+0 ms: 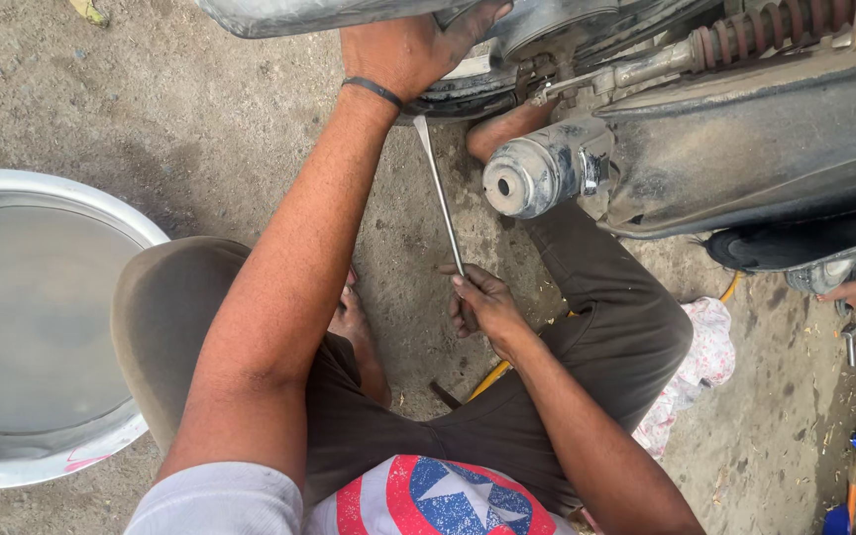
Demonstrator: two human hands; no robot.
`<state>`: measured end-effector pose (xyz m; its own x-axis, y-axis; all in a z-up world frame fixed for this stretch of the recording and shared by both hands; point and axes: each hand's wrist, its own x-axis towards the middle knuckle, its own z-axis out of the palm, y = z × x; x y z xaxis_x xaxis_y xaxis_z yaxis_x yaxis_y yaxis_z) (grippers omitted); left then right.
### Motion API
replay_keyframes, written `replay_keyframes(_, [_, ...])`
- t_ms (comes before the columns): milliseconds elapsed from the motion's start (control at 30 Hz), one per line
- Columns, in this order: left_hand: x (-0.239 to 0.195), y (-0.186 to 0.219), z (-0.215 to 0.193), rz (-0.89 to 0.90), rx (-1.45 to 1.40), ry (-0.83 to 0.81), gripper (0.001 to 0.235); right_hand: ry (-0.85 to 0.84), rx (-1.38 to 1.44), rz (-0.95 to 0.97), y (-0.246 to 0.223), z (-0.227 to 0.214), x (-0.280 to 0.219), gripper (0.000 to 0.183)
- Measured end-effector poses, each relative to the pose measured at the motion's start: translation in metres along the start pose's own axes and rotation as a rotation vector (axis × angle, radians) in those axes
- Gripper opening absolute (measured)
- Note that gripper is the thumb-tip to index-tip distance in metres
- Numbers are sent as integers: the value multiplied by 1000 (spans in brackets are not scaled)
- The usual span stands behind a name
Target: The person uses a tire lever to pry the tire bead away from the rim of a motorcycle's rear wheel. They repeatedly insert the tool and lever the tire to loosen the bead. The person is sitting on the ground next to the motorcycle during the process.
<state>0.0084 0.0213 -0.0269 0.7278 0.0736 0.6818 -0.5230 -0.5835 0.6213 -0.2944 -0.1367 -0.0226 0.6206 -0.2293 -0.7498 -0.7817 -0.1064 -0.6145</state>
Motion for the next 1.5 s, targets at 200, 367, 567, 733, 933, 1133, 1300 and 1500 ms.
replay_keyframes(200, [12,19,3,110,-42,38,53,302,-200,-264,33,-30,79,38])
replay_keyframes(367, [16,17,-12,30,-126,-71,53,268,-843,-236,-10,-93,146,43])
replay_keyframes(567, [10,14,-16,33,-182,-20,54,152,-1099,-452,-73,-148,214,41])
replay_keyframes(733, [14,12,-7,81,-86,25,53,72,-1223,-418,-64,-169,242,39])
replay_keyframes(933, [9,15,3,79,-123,-62,53,92,-1168,-546,-62,-206,256,37])
replay_keyframes(1133, [3,8,-2,49,-138,-97,50,104,-1127,-902,-69,-188,291,35])
replay_keyframes(1300, [3,5,-5,3,-133,-98,51,186,-1192,-1300,-97,-175,369,34])
replay_keyframes(1500, [-1,4,-1,-102,-136,-178,64,129,-1265,-1147,-99,-173,393,29])
